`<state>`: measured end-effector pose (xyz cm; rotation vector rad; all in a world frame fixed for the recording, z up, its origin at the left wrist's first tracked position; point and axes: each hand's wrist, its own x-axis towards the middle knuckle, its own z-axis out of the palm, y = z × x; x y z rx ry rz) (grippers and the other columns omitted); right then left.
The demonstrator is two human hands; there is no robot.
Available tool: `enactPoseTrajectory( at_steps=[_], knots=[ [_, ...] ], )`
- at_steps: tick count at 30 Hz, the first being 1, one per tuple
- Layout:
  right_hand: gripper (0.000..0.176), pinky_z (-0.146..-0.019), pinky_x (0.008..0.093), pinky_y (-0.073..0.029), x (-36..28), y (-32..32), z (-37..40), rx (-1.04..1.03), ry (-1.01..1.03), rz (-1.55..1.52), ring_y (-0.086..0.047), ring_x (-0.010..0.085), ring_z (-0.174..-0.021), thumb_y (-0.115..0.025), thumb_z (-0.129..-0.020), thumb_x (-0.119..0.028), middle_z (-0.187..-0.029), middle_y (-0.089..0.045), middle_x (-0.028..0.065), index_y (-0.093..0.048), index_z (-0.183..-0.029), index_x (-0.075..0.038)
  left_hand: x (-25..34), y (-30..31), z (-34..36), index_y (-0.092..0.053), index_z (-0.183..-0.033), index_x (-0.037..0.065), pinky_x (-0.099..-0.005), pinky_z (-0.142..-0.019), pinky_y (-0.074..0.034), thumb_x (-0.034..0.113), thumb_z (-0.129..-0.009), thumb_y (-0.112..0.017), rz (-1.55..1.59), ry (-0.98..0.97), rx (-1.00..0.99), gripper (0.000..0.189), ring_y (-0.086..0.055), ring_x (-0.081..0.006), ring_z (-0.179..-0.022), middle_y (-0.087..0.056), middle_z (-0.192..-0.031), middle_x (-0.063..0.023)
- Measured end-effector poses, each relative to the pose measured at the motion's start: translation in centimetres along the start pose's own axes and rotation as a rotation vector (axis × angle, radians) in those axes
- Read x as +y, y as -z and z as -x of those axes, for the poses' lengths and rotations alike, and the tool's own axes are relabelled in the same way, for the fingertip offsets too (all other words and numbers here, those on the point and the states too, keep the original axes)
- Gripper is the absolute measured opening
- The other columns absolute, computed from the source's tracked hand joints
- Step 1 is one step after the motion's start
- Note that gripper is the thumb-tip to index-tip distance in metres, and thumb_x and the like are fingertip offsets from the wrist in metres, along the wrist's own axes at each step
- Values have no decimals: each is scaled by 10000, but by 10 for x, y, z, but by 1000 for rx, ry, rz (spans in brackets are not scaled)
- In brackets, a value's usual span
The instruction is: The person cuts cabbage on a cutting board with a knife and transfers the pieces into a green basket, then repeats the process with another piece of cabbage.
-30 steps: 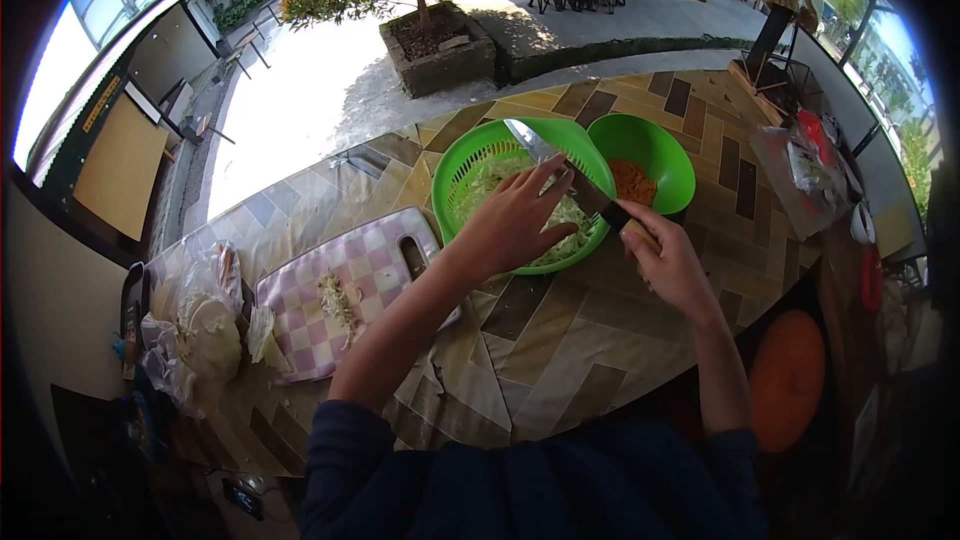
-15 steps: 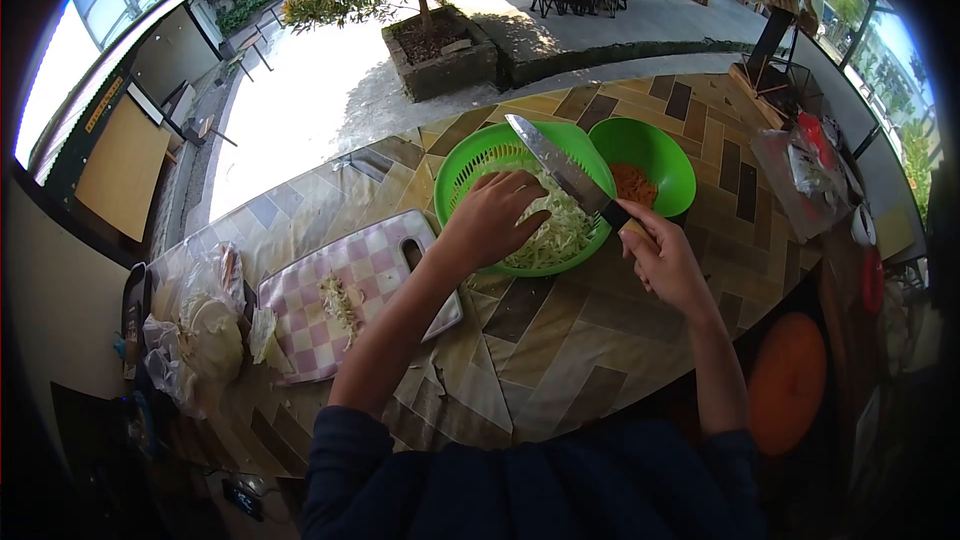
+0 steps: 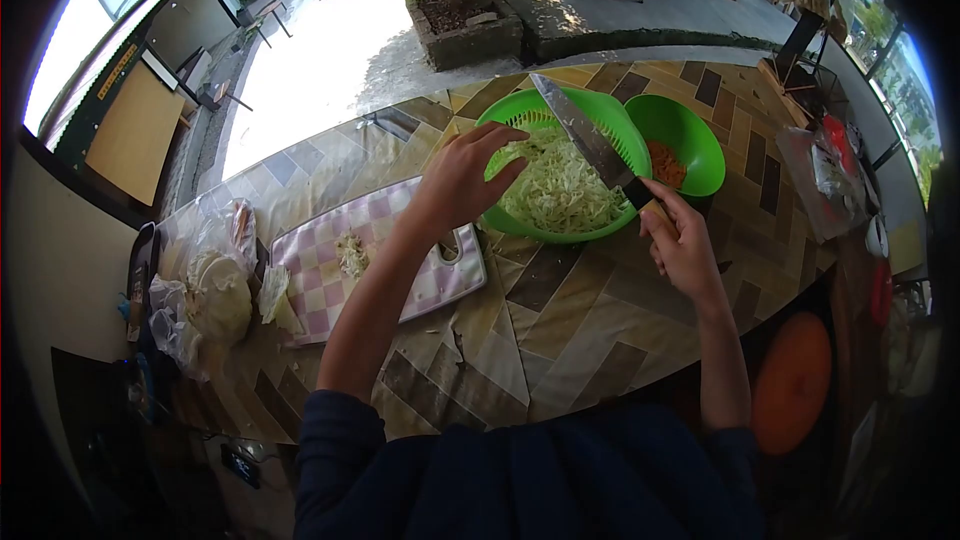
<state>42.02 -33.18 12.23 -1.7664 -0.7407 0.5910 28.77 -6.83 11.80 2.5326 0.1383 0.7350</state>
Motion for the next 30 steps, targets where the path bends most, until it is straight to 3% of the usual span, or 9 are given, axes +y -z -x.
enactPoseTrajectory(
  at_steps=[2, 5, 7, 10, 13, 17, 23, 26, 30],
  knots=[
    [443, -433, 202, -353, 0, -7, 3, -19, -15, -66, -410, 17, -502, -530, -988, -157, -764, -522, 1, -446, -1413, -61, -7, 7, 17, -634, -1031, 53, -417, -903, -464, 208, -879, -657, 14, 68, 131, 219, -647, -286, -933, -655, -989, -108],
    [457, -413, 196, -349, 1, -21, 7, -38, -9, -125, -411, 17, -489, -527, -992, -164, -781, -528, 9, -423, -1423, -52, -31, 7, 52, -657, -963, 53, -405, -880, -471, 199, -850, -673, -37, 366, 140, 185, -654, -251, -918, -651, -978, -99],
    [459, -408, 194, -348, 0, -33, 10, -42, 3, -147, -408, 16, -484, -527, -993, -164, -787, -529, 13, -419, -1424, -49, -59, -12, 74, -705, -922, 97, -391, -802, -449, 240, -811, -703, -14, 443, -23, 181, -637, -247, -896, -637, -969, -94],
    [458, -410, 193, -349, -7, -47, 14, -48, 18, -158, -405, 15, -484, -528, -992, -160, -788, -529, 15, -421, -1422, -47, -58, -31, 83, -731, -850, 142, -429, -839, -419, 345, -763, -743, -225, 377, -149, 221, -591, -278, -978, -614, -976, -81],
    [456, -410, 192, -349, -13, -56, 17, -68, 27, -164, -406, 15, -486, -527, -992, -158, -790, -530, 17, -421, -1422, -48, -45, -38, 72, -732, -853, 148, -430, -822, -391, 329, -699, -753, -436, 347, -229, 239, -574, -267, -1007, -619, -1007, -89],
    [456, -411, 193, -348, -20, -58, 24, -49, 37, -162, -408, 15, -487, -527, -993, -163, -791, -531, 19, -422, -1421, -46, -49, -55, 60, -729, -810, 113, -454, -813, -393, 209, -738, -666, -655, 363, -278, 136, -572, -258, -1011, -634, -991, -92],
    [458, -411, 194, -350, -12, -49, 30, -18, 7, -161, -412, 16, -488, -526, -995, -175, -789, -531, 16, -420, -1422, -48, -56, -62, 61, -722, -808, 112, -457, -822, -388, 190, -741, -639, -622, 330, -258, 132, -574, -261, -1009, -632, -991, -95],
    [462, -412, 194, -352, -8, -45, 29, -17, -1, -158, -412, 17, -487, -526, -995, -177, -789, -532, 13, -416, -1425, -48, -66, -62, 67, -710, -775, 136, -458, -806, -396, 259, -720, -705, -573, 318, -210, 134, -575, -269, -1012, -616, -1010, -90],
    [462, -414, 193, -355, -7, -43, 26, -33, -1, -155, -415, 18, -488, -525, -994, -179, -789, -533, 12, -417, -1425, -51, -58, -46, 73, -708, -806, 97, -456, -822, -386, 214, -772, -649, -397, 351, -115, 136, -573, -266, -999, -604, -1013, -102]
  ],
)
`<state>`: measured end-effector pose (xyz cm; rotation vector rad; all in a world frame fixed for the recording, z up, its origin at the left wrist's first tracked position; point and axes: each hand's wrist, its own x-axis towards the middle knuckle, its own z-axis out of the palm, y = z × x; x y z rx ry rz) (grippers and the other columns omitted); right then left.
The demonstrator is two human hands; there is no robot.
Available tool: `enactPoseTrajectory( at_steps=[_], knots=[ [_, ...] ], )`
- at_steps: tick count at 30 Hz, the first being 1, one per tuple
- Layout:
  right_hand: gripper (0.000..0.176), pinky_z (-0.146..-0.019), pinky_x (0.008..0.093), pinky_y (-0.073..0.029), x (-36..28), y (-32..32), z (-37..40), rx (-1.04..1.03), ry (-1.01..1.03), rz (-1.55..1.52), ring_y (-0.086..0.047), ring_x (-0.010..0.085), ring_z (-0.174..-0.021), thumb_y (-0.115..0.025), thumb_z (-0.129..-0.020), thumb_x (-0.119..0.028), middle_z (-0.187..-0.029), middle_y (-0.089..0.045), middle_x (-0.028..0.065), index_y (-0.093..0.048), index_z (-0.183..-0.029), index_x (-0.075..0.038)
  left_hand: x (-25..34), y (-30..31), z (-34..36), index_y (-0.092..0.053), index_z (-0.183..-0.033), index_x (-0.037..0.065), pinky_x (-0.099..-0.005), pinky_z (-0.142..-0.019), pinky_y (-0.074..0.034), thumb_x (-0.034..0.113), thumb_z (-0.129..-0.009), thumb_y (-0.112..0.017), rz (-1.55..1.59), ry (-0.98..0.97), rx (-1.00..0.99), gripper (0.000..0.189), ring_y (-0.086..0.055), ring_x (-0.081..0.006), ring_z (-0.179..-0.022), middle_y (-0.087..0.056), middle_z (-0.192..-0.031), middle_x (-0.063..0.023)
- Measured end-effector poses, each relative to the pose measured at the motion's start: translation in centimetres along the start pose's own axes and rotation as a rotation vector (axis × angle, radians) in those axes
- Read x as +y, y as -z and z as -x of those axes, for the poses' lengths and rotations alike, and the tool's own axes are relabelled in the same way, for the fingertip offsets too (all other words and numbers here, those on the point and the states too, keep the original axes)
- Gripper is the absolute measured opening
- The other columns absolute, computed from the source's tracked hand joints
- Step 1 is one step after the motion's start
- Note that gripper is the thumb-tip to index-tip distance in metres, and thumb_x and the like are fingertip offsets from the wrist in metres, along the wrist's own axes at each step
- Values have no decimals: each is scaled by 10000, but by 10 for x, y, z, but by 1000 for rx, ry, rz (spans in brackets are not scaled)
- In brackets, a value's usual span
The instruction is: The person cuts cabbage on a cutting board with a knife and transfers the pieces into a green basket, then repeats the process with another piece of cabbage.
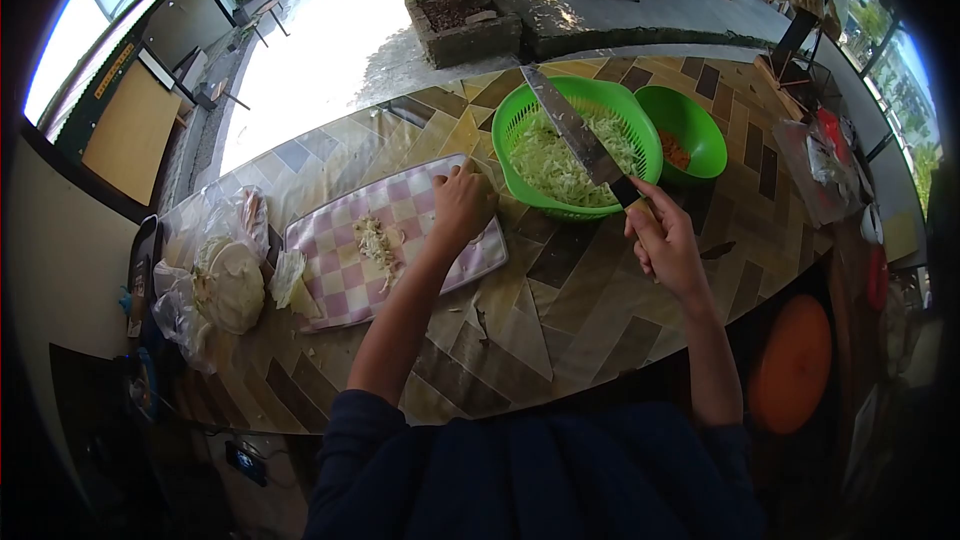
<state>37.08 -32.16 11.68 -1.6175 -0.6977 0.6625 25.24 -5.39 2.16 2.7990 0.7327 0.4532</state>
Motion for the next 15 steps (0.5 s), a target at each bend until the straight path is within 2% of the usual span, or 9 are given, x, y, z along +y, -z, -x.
enactPoseTrajectory(
  at_steps=[2, 5, 8, 11, 15],
  knots=[
    [462, -414, 194, -356, 2, 2, -1, -2, 22, 0, -416, 17, -487, -525, -994, -179, -788, -533, 12, -419, -1426, -54, -5, 10, -1, -708, -818, 94, -456, -836, -388, 217, -787, -657, 105, 34, 58, 136, -575, -267, -1009, -601, -1025, -96],
    [461, -414, 194, -357, 1, 8, 0, 13, 39, -3, -415, 16, -485, -526, -993, -177, -785, -534, 12, -422, -1426, -60, -1, 47, -6, -705, -847, 93, -447, -869, -389, 194, -815, -668, 85, 112, 229, 113, -580, -262, -1032, -601, -1038, -76],
    [461, -413, 195, -356, -1, 14, 3, 39, 45, -8, -412, 14, -481, -529, -991, -173, -781, -534, 11, -424, -1427, -65, 15, 82, -19, -699, -879, 92, -437, -892, -391, 168, -830, -677, 170, 69, 372, 93, -583, -255, -1046, -602, -1035, -62],
    [458, -411, 195, -353, -1, 17, 8, 64, 50, 3, -410, 12, -480, -531, -989, -168, -777, -531, 9, -428, -1423, -67, 49, 92, -28, -684, -916, 77, -418, -907, -408, 170, -866, -653, 261, -146, 370, 110, -599, -276, -1021, -611, -1050, -75],
    [452, -408, 195, -345, 1, 18, 16, 81, 62, -14, -408, 10, -480, -531, -987, -160, -774, -526, 9, -434, -1417, -66, 70, 67, -39, -697, -943, 99, -452, -980, -385, 203, -863, -654, 191, -258, 84, 138, -565, -260, -1137, -621, -1156, -53]
  ],
)
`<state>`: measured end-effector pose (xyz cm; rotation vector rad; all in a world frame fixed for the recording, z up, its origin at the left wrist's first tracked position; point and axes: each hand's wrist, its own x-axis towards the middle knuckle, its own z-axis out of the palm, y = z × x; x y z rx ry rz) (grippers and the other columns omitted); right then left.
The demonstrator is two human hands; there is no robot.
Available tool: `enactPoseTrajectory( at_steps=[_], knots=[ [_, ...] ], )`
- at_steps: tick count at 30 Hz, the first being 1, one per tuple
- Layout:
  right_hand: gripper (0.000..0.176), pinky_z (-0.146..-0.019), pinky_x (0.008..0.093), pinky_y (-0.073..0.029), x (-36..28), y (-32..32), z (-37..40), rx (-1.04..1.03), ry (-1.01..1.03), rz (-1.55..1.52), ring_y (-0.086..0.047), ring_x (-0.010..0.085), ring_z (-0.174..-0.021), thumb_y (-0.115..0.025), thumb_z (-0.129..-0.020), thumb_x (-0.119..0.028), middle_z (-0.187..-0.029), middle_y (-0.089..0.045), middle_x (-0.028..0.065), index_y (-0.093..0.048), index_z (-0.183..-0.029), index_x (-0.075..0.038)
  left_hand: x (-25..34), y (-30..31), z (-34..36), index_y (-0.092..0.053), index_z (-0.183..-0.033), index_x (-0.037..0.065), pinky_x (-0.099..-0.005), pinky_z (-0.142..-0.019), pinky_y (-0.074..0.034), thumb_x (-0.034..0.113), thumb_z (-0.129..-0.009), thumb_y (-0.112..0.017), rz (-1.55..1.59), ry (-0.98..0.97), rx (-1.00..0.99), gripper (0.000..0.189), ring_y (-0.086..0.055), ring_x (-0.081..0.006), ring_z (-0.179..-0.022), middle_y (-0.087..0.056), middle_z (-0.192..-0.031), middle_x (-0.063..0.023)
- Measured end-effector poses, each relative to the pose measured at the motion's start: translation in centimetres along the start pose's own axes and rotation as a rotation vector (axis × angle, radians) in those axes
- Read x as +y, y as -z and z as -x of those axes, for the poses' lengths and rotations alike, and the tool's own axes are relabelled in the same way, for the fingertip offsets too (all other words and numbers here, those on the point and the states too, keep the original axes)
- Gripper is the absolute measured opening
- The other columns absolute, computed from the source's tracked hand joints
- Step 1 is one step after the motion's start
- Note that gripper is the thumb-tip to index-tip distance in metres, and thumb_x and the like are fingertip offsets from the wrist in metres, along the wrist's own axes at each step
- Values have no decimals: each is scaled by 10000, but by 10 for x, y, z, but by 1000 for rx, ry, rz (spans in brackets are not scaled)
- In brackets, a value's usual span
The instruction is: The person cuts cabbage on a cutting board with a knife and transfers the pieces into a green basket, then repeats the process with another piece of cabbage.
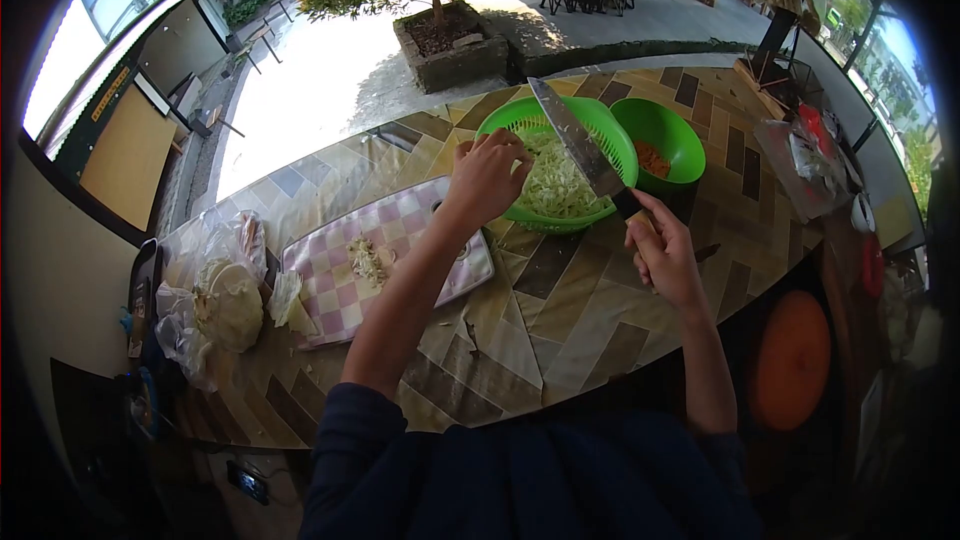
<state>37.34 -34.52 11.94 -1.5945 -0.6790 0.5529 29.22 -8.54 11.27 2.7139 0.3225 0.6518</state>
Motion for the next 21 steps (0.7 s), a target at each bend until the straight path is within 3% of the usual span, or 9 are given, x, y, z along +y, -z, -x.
enactPoseTrajectory(
  at_steps=[1, 6, 10, 11, 14, 16, 17, 20, 21],
  knots=[
    [451, -408, 195, -344, 0, -1, 2, 9, -7, 1, -408, 10, -481, -531, -986, -159, -773, -525, 8, -435, -1416, -65, -2, -1, -2, -684, -1019, 111, -471, -1023, -363, 222, -871, -650, -3, 7, -88, 189, -535, -262, -1198, -599, -1234, -65],
    [446, -413, 191, -343, -1, -14, 10, 11, -21, 0, -411, 9, -489, -528, -984, -152, -771, -524, 4, -439, -1411, -58, -12, 10, 19, -597, -1195, 101, -471, -1048, -363, 231, -882, -646, 132, -44, 25, 342, -510, -306, -1230, -559, -1287, -107],
    [455, -418, 189, -345, -9, -50, 15, -98, -40, -32, -412, 8, -498, -546, -973, -155, -769, -521, 0, -445, -1406, -59, -28, 26, 77, -534, -1282, 99, -455, -1066, -337, 234, -882, -647, 230, -44, 34, 437, -478, -304, -1262, -539, -1306, -113],
    [457, -416, 189, -342, -6, -63, 17, -137, -40, -35, -410, 6, -499, -553, -969, -157, -767, -518, -3, -450, -1404, -61, -36, 30, 95, -477, -1369, 108, -455, -1077, -354, 223, -904, -629, 148, -47, -16, 503, -469, -345, -1277, -504, -1375, -132],
    [413, -511, 226, -419, 3, -100, 17, -262, -16, 35, -484, 54, -564, -588, -951, -164, -810, -566, 11, -512, -1334, -32, -71, 36, 145, -492, -1344, 86, -450, -1076, -335, 218, -911, -608, 72, 58, 39, 468, -480, -315, -1266, -505, -1380, -126],
    [381, -579, 249, -454, 19, -129, 16, -307, 62, 117, -524, 85, -607, -597, -946, -163, -836, -594, 23, -540, -1293, -17, -101, 49, 170, -504, -1327, 60, -447, -1051, -369, 161, -914, -588, 160, 213, 129, 433, -499, -347, -1243, -531, -1348, -155],
    [346, -667, 284, -472, 26, -141, 13, -324, 115, 174, -562, 125, -682, -611, -932, -154, -844, -628, 84, -562, -1241, -6, -118, 54, 183, -515, -1309, 49, -438, -1029, -392, 133, -912, -580, 161, 263, 187, 411, -515, -361, -1219, -549, -1320, -167],
    [331, -658, 297, -472, 33, -167, 7, -437, 230, 375, -590, 158, -684, -623, -916, -144, -804, -631, 146, -579, -1223, -28, -142, 75, 216, -542, -1267, 29, -418, -985, -433, 77, -906, -565, 153, 362, 338, 364, -547, -389, -1164, -585, -1256, -188],
    [314, -669, 331, -483, 34, -173, 5, -482, 244, 414, -633, 244, -708, -636, -897, -141, -819, -646, 187, -596, -1194, -45, -146, 81, 225, -549, -1254, 25, -413, -973, -443, 63, -904, -562, 151, 387, 382, 352, -554, -396, -1149, -594, -1238, -193]
  ],
)
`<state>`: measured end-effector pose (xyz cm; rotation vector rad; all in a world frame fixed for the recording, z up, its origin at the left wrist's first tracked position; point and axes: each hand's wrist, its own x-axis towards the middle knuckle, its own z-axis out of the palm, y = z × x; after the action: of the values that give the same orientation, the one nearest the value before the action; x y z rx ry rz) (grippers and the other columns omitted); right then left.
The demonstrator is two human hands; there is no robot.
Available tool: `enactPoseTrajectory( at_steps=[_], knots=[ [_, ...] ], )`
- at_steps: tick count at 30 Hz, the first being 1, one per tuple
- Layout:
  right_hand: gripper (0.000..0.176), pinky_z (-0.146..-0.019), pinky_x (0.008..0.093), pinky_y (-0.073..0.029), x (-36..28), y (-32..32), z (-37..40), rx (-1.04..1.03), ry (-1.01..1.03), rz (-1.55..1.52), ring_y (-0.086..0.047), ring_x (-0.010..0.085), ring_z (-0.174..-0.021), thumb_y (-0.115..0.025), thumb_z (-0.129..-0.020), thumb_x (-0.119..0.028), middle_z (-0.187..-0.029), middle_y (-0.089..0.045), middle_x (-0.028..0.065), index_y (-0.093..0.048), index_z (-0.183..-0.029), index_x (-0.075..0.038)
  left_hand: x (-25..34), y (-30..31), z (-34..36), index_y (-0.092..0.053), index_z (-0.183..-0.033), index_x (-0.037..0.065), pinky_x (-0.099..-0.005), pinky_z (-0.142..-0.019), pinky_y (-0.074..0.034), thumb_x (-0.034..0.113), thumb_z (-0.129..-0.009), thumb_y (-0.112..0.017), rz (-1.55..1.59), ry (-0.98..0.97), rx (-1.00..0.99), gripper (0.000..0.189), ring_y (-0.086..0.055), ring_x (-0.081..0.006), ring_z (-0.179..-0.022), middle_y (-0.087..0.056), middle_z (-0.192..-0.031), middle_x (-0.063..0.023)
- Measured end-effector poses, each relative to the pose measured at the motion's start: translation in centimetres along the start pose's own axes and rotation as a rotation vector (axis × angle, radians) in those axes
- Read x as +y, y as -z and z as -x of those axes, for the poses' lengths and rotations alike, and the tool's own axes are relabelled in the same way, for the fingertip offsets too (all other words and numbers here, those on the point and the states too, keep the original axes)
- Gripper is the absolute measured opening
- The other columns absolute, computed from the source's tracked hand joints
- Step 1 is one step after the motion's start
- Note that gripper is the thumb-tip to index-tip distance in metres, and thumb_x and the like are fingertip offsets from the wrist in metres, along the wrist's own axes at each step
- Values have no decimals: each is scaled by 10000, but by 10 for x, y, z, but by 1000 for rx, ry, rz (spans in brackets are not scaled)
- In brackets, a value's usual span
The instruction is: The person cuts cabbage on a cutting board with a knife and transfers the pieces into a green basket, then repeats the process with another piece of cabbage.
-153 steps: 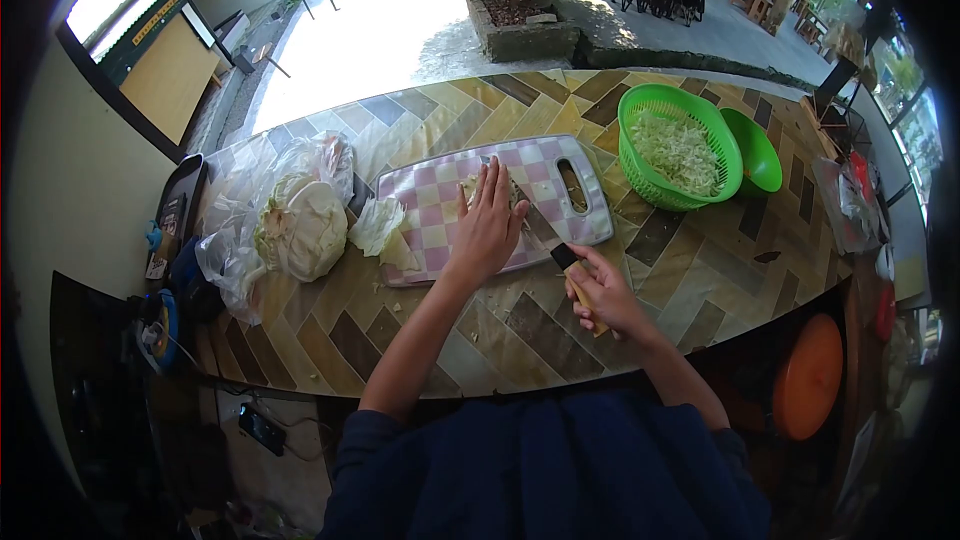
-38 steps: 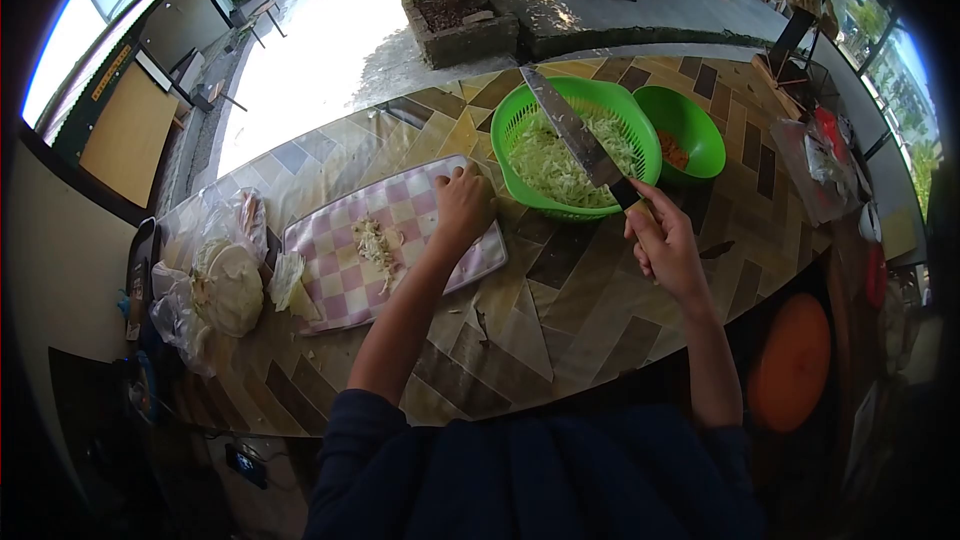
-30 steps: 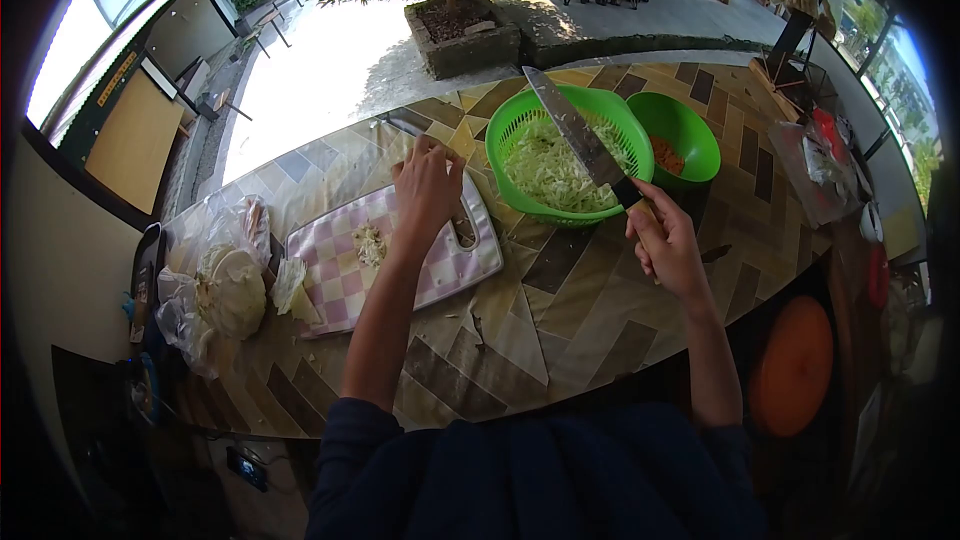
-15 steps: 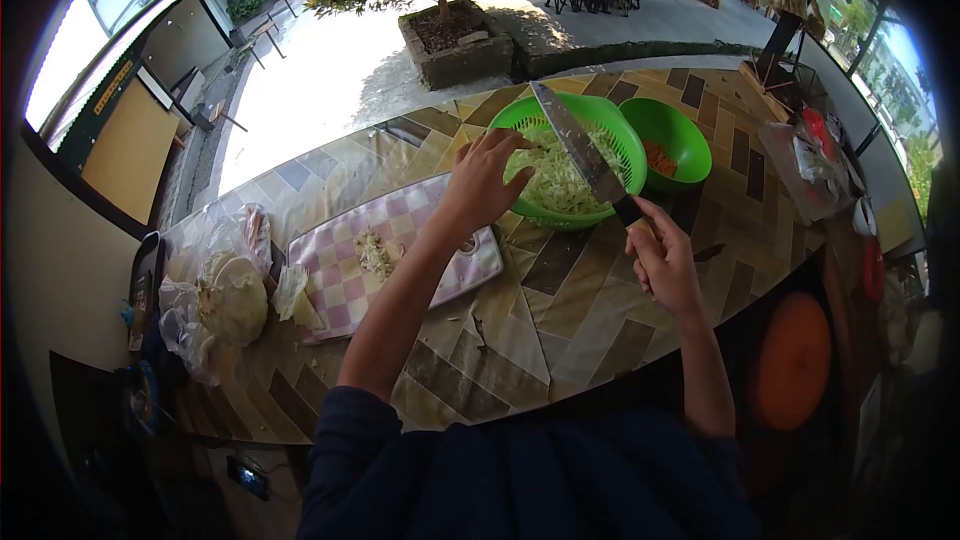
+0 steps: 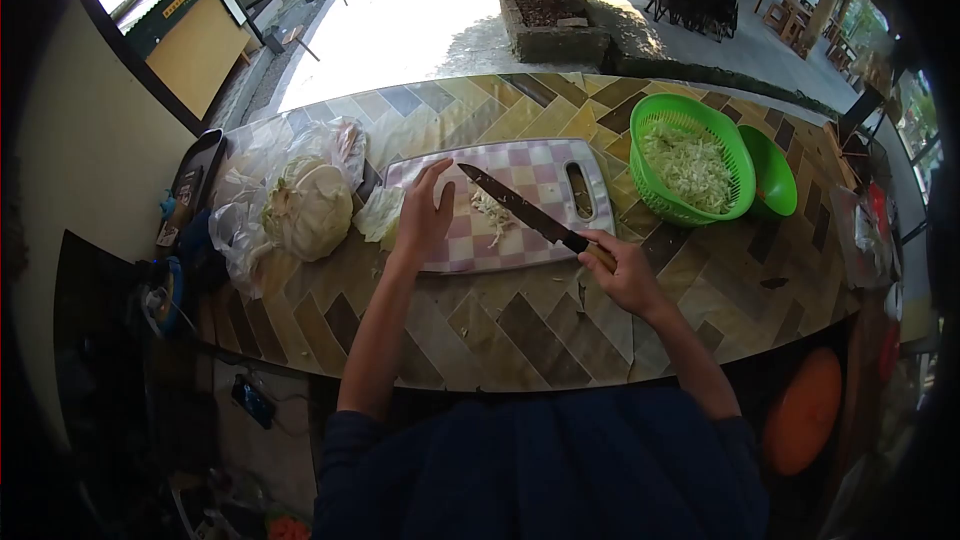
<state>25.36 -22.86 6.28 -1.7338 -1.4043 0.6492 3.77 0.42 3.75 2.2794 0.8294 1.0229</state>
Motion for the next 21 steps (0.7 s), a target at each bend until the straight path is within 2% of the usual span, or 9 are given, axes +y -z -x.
enactPoseTrajectory(
  at_steps=[3, 4, 8, 12, 15, 16, 19, 21],
  knots=[
    [302, -672, 367, -492, 8, -9, -7, -70, 219, 91, -645, 318, -733, -644, -888, -145, -834, -659, 169, -608, -1177, -68, -11, 21, 10, -573, -1224, 24, -407, -976, -440, 61, -905, -563, 47, 39, 52, 322, -564, -383, -1143, -608, -1211, -191],
    [305, -686, 399, -502, 5, -8, -6, -142, 144, 152, -646, 332, -769, -651, -868, -137, -849, -662, 146, -611, -1165, -79, -12, 25, 12, -580, -1215, 25, -401, -972, -442, 67, -905, -571, 82, 52, 66, 313, -571, -368, -1141, -611, -1204, -184],
    [324, -691, 410, -521, 11, -7, -6, -166, 313, 304, -648, 320, -780, -654, -842, -125, -888, -670, 115, -610, -1162, -104, -17, 33, 15, -583, -1208, 25, -398, -966, -445, 73, -900, -591, 100, 53, 72, 312, -577, -353, -1136, -611, -1206, -174],
    [314, -683, 408, -538, 23, -10, -25, -66, 328, 430, -654, 325, -803, -644, -862, -160, -937, -671, 100, -613, -1171, -118, -16, 34, 14, -585, -1206, 24, -396, -965, -446, 70, -892, -605, 142, 53, 49, 319, -574, -350, -1142, -608, -1214, -170],
    [315, -680, 406, -538, 16, -16, -38, -12, 262, 529, -656, 327, -815, -630, -878, -181, -944, -672, 97, -611, -1186, -119, -14, 33, 12, -579, -1213, 26, -397, -965, -446, 66, -887, -608, 126, 23, 24, 330, -571, -356, -1143, -604, -1217, -172],
    [311, -691, 425, -532, 11, -17, -41, -16, 222, 503, -653, 339, -827, -616, -892, -198, -954, -674, 104, -610, -1191, -114, -14, 32, 11, -576, -1218, 26, -398, -964, -447, 64, -886, -609, 114, 2, 14, 335, -569, -360, -1142, -603, -1218, -173],
    [327, -708, 414, -526, 10, -21, -40, 29, 208, 360, -656, 347, -831, -613, -896, -169, -954, -674, 143, -601, -1215, -98, -14, 24, 8, -562, -1232, 15, -394, -958, -450, 57, -875, -617, 105, -26, 29, 363, -566, -373, -1139, -603, -1209, -181],
    [345, -717, 400, -518, 4, -17, -32, 65, 145, 226, -663, 343, -839, -604, -902, -146, -939, -673, 173, -589, -1239, -79, -15, 14, 8, -527, -1270, 14, -416, -980, -430, 90, -880, -621, 82, -15, 31, 408, -543, -375, -1171, -570, -1261, -181]
  ],
)
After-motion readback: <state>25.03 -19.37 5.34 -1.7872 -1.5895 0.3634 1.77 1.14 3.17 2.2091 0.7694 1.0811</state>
